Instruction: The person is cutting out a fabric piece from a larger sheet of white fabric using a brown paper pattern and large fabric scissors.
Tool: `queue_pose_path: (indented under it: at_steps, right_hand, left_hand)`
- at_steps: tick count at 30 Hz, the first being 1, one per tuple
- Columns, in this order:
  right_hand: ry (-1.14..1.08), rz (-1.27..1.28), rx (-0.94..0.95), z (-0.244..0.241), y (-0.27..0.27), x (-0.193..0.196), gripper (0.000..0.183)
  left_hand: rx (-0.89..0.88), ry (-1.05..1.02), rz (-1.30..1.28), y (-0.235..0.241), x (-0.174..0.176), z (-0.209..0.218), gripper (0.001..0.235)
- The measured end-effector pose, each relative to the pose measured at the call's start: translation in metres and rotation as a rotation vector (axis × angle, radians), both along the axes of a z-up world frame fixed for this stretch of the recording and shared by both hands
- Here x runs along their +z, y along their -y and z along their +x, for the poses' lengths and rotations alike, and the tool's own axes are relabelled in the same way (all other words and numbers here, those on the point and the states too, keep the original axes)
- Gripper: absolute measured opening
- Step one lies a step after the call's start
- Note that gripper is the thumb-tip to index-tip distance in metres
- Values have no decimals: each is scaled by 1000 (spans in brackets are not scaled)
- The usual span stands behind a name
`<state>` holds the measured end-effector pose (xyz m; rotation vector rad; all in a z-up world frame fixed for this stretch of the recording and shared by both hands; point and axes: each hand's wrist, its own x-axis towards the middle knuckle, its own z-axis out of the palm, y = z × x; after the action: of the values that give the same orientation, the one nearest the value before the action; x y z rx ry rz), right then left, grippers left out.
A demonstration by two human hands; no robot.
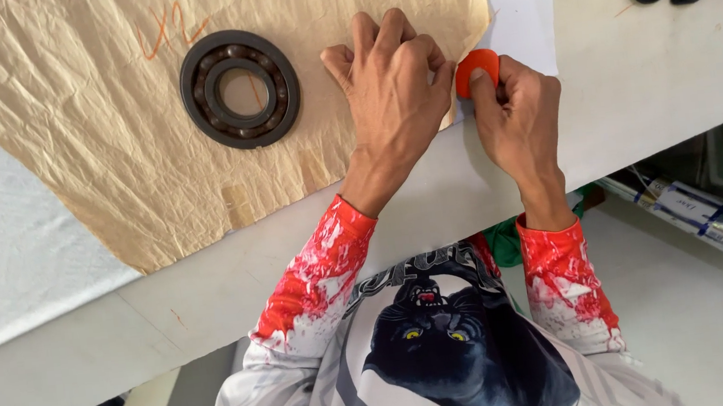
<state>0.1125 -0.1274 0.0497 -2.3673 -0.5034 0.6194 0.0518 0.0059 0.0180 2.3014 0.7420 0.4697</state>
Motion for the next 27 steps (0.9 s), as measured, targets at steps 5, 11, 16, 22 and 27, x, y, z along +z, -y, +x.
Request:
queue_pose_path:
  at_steps: [5,11,16,22,27]
  right_hand:
    - [-277,-47,11,9,3,31,38]
    - [-442,86,-247,2,29,16,30]
    - [-483,73,-154,-7,28,16,28]
    - [-314,192,3,-2,41,-17,35]
    - [-342,110,12,-1,19,12,39]
  left_hand:
    - [-2,57,-16,-1,-3,-1,13]
    - [-72,97,-1,0,12,-26,19]
    - [-19,31,-30,13,13,-42,19]
    - [-12,-18,-105,21,8,-43,18]
    - [63,-44,-80,26,12,-39,20]
